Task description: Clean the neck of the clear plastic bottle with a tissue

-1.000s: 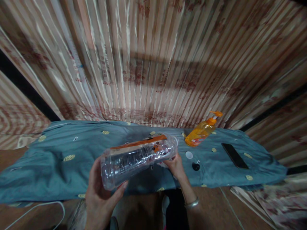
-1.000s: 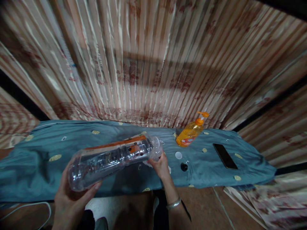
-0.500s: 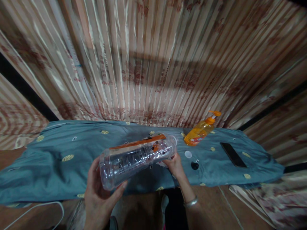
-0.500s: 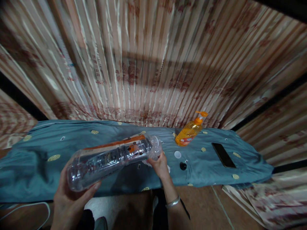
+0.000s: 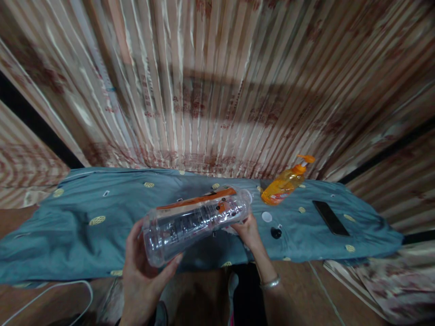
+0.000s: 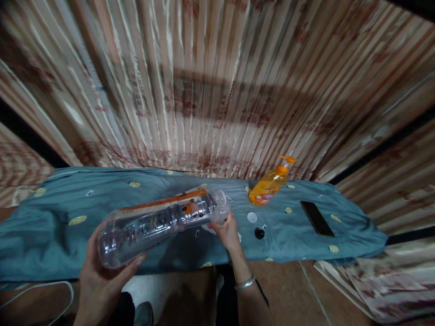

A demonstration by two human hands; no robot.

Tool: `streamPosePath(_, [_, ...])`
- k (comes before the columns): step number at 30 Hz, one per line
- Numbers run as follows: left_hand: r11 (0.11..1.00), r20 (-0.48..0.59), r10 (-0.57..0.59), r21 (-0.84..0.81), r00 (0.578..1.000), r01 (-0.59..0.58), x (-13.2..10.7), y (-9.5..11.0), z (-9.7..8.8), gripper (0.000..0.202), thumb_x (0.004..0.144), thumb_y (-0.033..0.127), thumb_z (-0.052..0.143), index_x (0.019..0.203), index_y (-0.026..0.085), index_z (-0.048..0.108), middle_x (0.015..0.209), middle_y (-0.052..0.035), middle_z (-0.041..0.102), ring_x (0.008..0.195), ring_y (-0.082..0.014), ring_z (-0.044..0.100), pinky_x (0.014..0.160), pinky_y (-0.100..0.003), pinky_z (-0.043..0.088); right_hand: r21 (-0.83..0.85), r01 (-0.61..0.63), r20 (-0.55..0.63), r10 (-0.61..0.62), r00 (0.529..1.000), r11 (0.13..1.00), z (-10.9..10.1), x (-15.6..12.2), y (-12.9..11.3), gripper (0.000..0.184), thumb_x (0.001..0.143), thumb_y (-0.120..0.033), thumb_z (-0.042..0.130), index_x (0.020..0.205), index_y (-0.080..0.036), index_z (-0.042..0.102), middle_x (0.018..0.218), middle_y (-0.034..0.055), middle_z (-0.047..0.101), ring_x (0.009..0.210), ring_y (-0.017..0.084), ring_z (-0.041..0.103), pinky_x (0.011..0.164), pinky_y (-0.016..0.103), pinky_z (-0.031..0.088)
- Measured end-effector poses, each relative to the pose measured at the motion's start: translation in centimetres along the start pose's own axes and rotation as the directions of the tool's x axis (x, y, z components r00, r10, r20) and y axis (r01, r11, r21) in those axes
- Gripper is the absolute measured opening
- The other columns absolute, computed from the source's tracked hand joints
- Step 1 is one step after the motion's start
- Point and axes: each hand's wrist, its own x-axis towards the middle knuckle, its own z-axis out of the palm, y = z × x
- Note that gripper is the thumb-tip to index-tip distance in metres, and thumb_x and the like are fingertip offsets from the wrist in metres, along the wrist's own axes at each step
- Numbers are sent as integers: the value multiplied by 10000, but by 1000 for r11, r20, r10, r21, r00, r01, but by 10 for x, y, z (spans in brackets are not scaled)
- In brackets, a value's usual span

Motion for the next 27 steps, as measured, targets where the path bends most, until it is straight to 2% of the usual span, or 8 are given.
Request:
streamPosePath(4, [1000, 9, 4, 16, 1000, -5, 0, 0, 0, 1035, 501, 368, 1070, 1437, 254, 644, 1352, -101, 752, 1159, -333, 779, 930, -404, 677, 16, -54, -16, 55, 998, 998, 1, 1, 0, 506, 556, -309, 890, 1025, -236, 715, 950, 63, 855, 854, 284, 786, 782, 396, 668])
streamPosePath(12, [999, 1, 26, 19, 1000, -26, -1, 1, -1, 989, 530, 373, 1057, 1424, 257, 651, 1359, -99, 761, 1180, -332, 781, 934, -390, 677, 3, -41, -17, 41, 999, 999, 1, -1, 3, 484, 589, -321, 889, 1031, -243, 708, 976, 48, 846, 883, 281, 789, 835, 405, 660])
streamPosePath(18, [1000, -5, 21, 19, 1000, -21, -1, 0, -3, 1032, 498, 385, 1069, 1430, 264, 644, 1358, -100, 759, 1201, -344, 772, 939, -389, 673, -40, -79, -12, 79, 997, 996, 1, 0, 3, 533, 559, -318, 911, 1049, -223, 727, 923, 47, 845, 836, 286, 779, 788, 406, 650])
streamPosePath(21, [1000, -8, 16, 10, 1000, -16, -1, -2, -2, 1012, 510, 369, 1064, 1422, 262, 640, 1324, -95, 769, 1163, -328, 786, 922, -378, 675, -58, -68, -27, 67, 997, 996, 0, 1, 5, 501, 565, -328, 908, 1022, -225, 730, 926, 46, 840, 853, 288, 778, 810, 412, 644])
streamPosePath(27, [1000, 2, 18, -1, 1000, -18, -2, -4, -1, 967, 552, 422, 1056, 1418, 273, 650, 1327, -101, 757, 1114, -334, 790, 915, -420, 683, -45, -33, -29, 31, 999, 998, 1, 0, 9, 524, 568, -338, 916, 1042, -215, 732, 956, 65, 846, 884, 302, 782, 832, 422, 642])
